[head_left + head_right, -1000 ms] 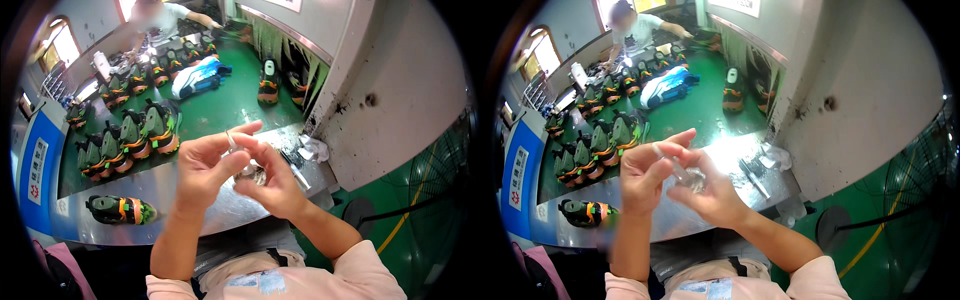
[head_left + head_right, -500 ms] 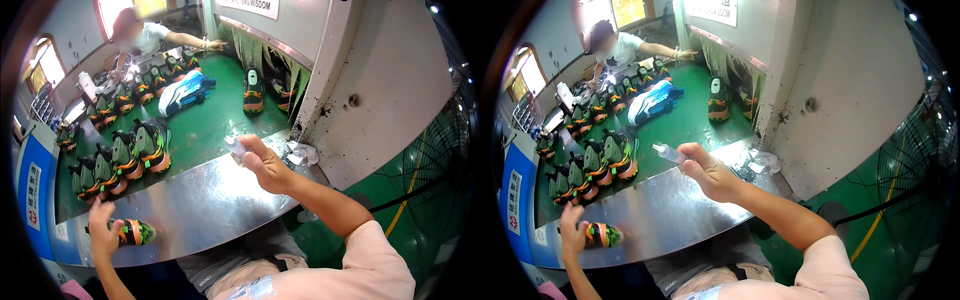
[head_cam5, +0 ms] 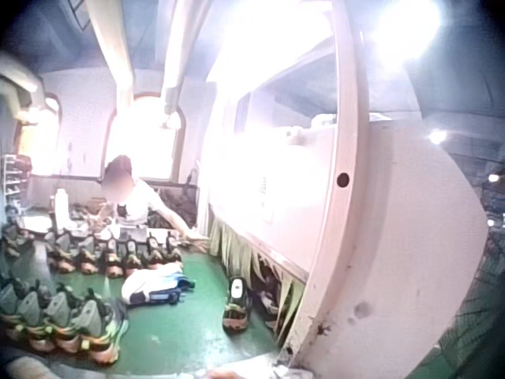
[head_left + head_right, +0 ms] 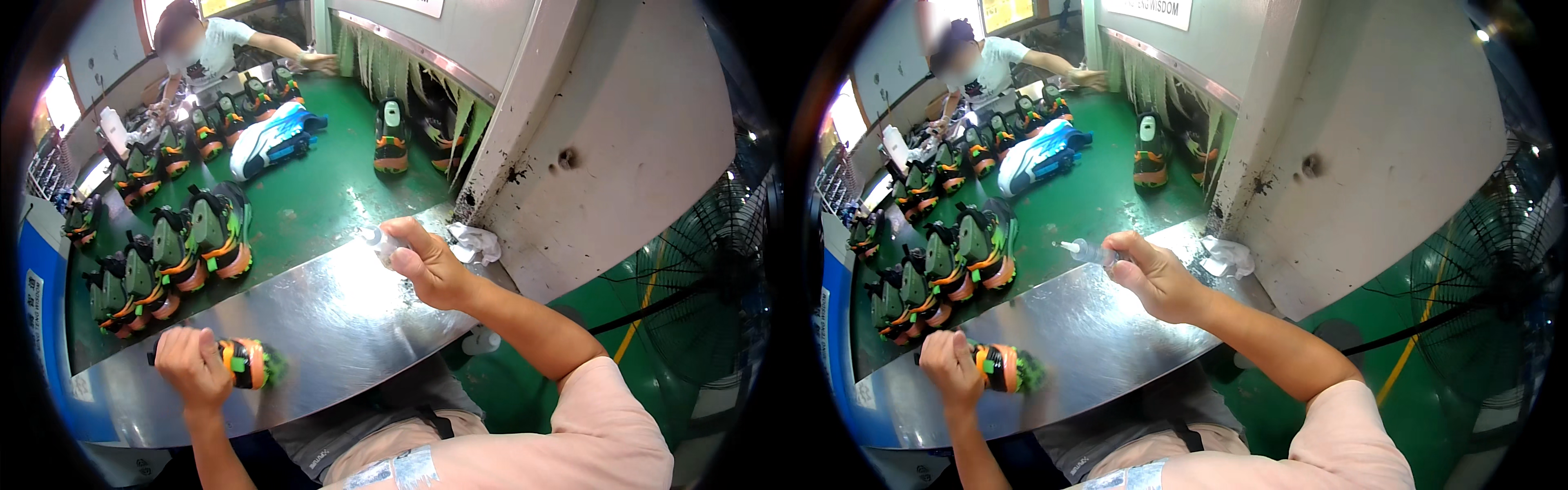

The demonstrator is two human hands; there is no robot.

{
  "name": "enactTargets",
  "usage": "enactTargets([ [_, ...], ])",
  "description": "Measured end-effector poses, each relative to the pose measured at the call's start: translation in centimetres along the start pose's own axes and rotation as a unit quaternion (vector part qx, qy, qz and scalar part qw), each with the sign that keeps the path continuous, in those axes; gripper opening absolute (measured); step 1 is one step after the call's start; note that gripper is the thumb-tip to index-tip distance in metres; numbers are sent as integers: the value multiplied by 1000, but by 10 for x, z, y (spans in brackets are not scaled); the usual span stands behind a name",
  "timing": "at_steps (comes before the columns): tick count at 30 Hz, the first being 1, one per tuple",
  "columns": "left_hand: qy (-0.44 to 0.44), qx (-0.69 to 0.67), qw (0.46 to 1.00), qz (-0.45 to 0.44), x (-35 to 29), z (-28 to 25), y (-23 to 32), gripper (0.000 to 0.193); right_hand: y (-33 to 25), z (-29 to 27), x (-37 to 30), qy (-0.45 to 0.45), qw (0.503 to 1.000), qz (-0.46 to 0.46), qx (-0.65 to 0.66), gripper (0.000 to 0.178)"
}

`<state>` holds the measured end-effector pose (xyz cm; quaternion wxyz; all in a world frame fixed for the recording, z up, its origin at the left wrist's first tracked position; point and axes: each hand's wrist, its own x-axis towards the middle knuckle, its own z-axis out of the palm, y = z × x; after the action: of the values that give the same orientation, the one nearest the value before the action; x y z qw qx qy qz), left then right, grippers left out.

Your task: The person applies adhesive into the seams of various shoes using a syringe and then wipes the area with a cloth, before refilling the syringe from a larger bottle.

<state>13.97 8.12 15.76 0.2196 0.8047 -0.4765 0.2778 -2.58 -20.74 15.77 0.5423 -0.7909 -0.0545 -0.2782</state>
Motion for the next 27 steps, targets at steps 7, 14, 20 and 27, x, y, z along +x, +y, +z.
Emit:
enactTargets([
  [7, -271, -92, 952, -106, 54, -5, 62, 39, -14, -53, -23, -91, 880, 231, -406, 37],
  [14, -334, -173, 926, 1, 59, -16, 1, 70, -5, -87, -46, -202, 724, 255, -608, 33],
  [20, -237, -178, 952, 78, 10, -12, 5, 42, -40, -95, -60, -219, 776, 271, -526, 34],
  [27, -180, -76, 979, 58, -56, -32, 41, 31, -22, -17, -71, 96, 873, 455, 146, 44],
])
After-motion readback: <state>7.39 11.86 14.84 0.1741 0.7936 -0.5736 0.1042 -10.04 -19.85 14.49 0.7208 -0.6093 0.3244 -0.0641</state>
